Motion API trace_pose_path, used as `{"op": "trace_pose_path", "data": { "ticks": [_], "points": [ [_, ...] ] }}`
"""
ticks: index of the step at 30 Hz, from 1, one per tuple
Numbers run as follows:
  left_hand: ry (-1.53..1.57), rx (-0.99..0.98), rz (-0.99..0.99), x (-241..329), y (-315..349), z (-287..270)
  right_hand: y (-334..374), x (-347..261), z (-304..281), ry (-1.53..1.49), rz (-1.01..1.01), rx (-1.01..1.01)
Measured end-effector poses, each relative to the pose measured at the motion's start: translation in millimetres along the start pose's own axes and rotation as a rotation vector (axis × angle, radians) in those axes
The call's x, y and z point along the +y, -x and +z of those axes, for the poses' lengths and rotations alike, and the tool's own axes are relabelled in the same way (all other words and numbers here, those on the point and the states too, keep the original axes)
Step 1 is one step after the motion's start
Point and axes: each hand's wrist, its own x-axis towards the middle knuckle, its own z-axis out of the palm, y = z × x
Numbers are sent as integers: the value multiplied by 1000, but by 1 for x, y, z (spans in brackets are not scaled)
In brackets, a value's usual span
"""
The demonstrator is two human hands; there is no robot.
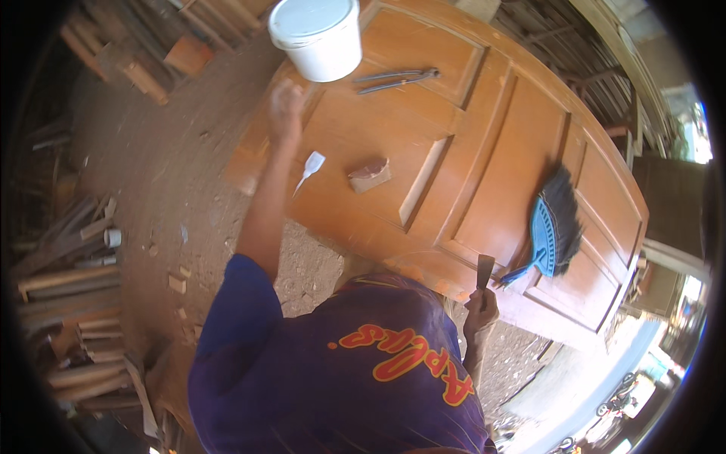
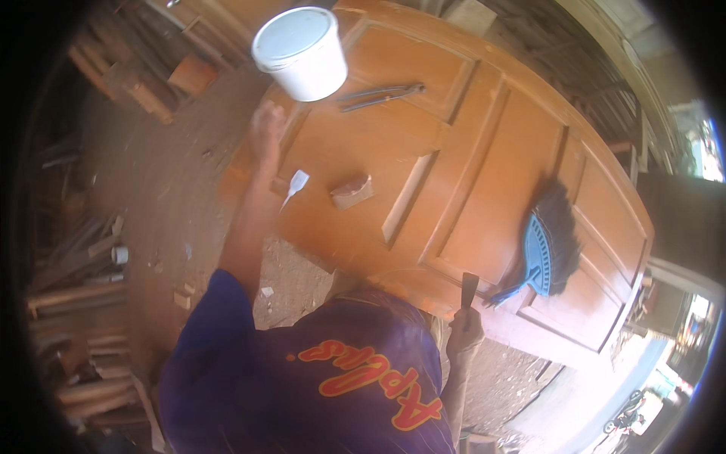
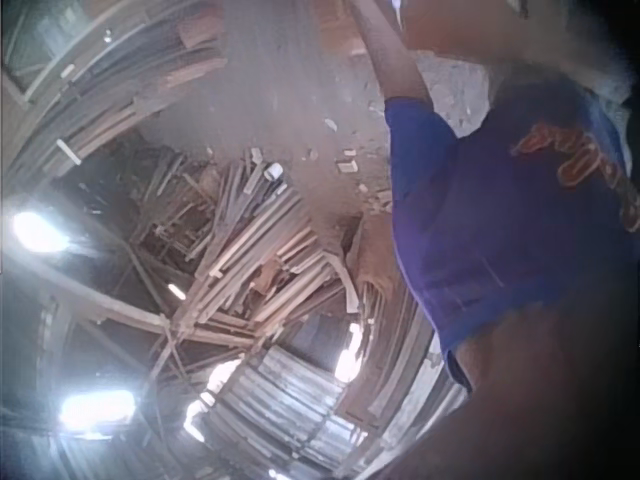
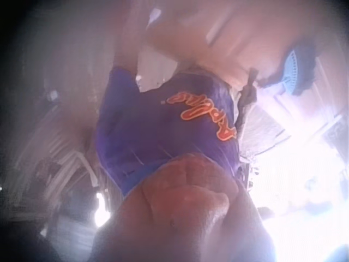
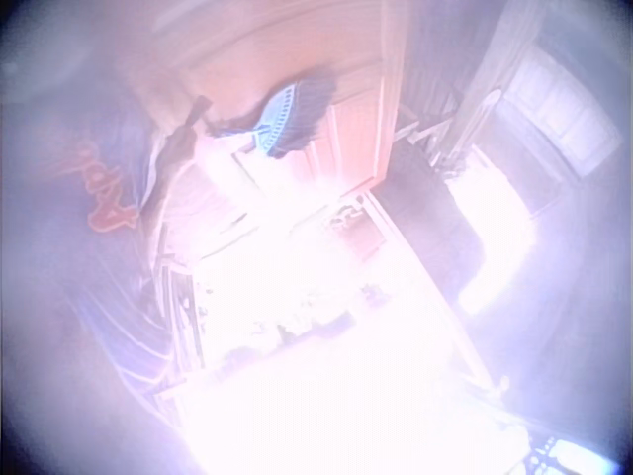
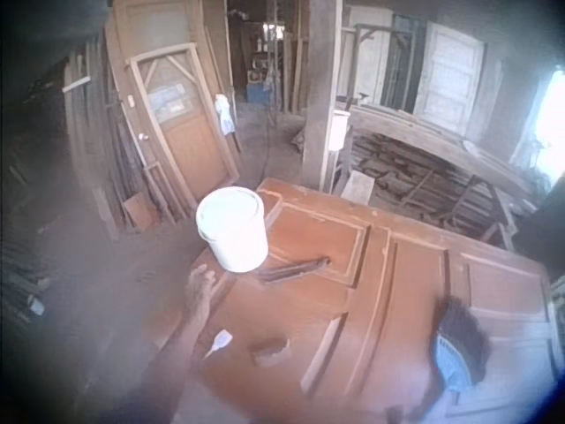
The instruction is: The person sands the surface and edges of a wooden door using a sanding block, wipes away dust with a brush, and applies a liquid coating to the door using a scraper.
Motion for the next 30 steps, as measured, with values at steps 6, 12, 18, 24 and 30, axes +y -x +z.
{"op": "trace_pose_path", "data": {
  "ticks": [6,12,18,24,30],
  "points": [
    [319,-95,-244,36,-137,23,12,45,16,108,60,81],
    [105,66,-27,20,-202,12,33,43,31,28,160,121],
    [-533,225,419,91,-198,17,29,23,36,13,216,109],
    [57,86,160,132,-175,33,23,46,39,85,66,205],
    [688,-212,-149,106,-191,44,19,21,33,-22,170,171]
  ]
}}
